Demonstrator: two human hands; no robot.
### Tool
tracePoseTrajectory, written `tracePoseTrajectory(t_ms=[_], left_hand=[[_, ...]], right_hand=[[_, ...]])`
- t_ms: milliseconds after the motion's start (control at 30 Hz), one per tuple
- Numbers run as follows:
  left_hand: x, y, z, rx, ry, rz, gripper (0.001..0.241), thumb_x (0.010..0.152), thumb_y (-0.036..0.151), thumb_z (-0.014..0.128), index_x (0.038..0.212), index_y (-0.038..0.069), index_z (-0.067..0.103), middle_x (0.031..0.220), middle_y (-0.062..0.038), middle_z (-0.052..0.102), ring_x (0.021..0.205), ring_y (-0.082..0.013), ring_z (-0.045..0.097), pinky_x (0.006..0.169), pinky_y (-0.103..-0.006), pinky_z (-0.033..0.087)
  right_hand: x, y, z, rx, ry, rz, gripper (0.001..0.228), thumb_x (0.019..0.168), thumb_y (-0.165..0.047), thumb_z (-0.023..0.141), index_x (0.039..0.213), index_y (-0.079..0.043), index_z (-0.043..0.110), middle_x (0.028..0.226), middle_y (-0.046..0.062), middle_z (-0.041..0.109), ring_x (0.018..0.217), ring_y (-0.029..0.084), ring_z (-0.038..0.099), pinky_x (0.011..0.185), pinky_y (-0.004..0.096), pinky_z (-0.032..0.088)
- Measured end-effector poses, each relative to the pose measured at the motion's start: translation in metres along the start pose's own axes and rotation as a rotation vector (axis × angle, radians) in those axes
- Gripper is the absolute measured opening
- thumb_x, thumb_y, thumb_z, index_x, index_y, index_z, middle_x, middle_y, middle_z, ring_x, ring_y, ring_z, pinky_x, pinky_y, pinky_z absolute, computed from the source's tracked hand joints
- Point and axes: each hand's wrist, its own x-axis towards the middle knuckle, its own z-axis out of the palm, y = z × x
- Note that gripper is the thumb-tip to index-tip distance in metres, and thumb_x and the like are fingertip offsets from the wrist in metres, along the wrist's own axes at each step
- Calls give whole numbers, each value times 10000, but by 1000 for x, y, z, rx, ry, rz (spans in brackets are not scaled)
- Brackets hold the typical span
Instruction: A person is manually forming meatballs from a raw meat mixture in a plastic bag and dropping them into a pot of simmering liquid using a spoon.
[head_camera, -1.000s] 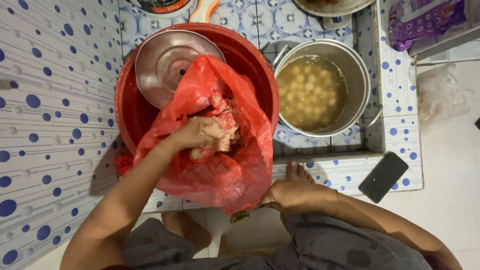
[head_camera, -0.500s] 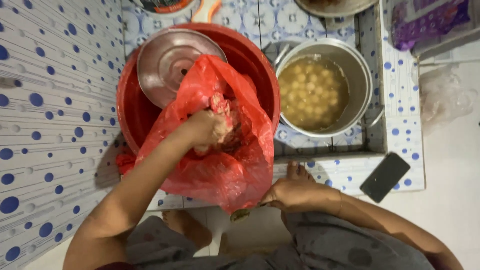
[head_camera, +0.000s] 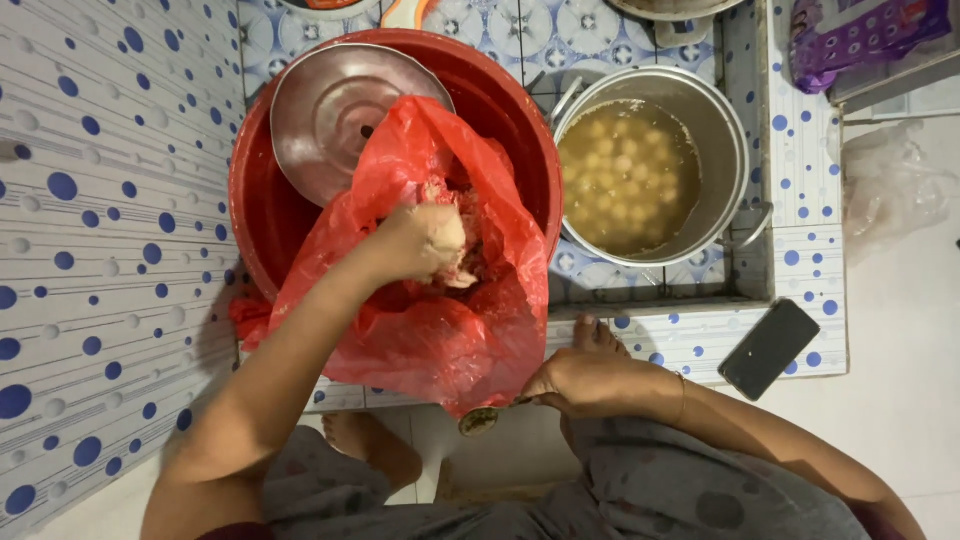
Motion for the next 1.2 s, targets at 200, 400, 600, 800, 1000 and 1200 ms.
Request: tracePoseTrajectory(t_ms=[200,400,600,800,1000,1200], left_hand=[[-10,83,-36,-288,-14,-81,350,766,234,913,764,175,569,475,5,650,455,-118,608,514,-198,458],[-6,88,-32,-182,380,228,441,890,201,846,560,71,584,524,-107,594,580,-247,594,657,-298,483],[-33,145,-25,-481,556,185,52,907,110,764,884,96,720,595,-62,664,549,-130,657,557,-247,567],[-20,100,10,-794,702,149,378,940,90,754,1307,92,664,1050,-24,702,883,-57,594,871,-277,574],[0,27,15,-826,493,-227,167,835,170,791,796,36,699,567,-83,567,398,-120,568,312,-271,520],[-24,77,-26,-816,364,-23,226,861,66,787,1046,-33,701,530,-182,614,417,-200,640,370,-249,483]], right_hand=[[-6,-1,-8,-62,-63,-52,958,771,-784,684,1563,-326,399,1654,339,76,1508,556,176,1168,613,302],[-46,14,-77,7,-38,-319,595,853,-491,622,1410,-290,565,1459,238,347,1353,477,388,1079,552,418],[-71,22,-131,400,185,-593,401,872,5,577,1145,-166,816,1074,91,843,867,280,847,757,423,663],[-14,1,-68,-70,634,-505,365,621,-167,862,944,-117,698,845,118,733,803,332,763,706,433,621],[-83,-22,-92,-299,-213,-375,306,1064,-258,493,1245,-170,724,1396,577,295,1251,685,462,1019,646,464],[-127,13,-141,60,-52,-280,407,940,-155,449,1131,-109,806,1159,278,733,1066,437,759,906,530,604]])
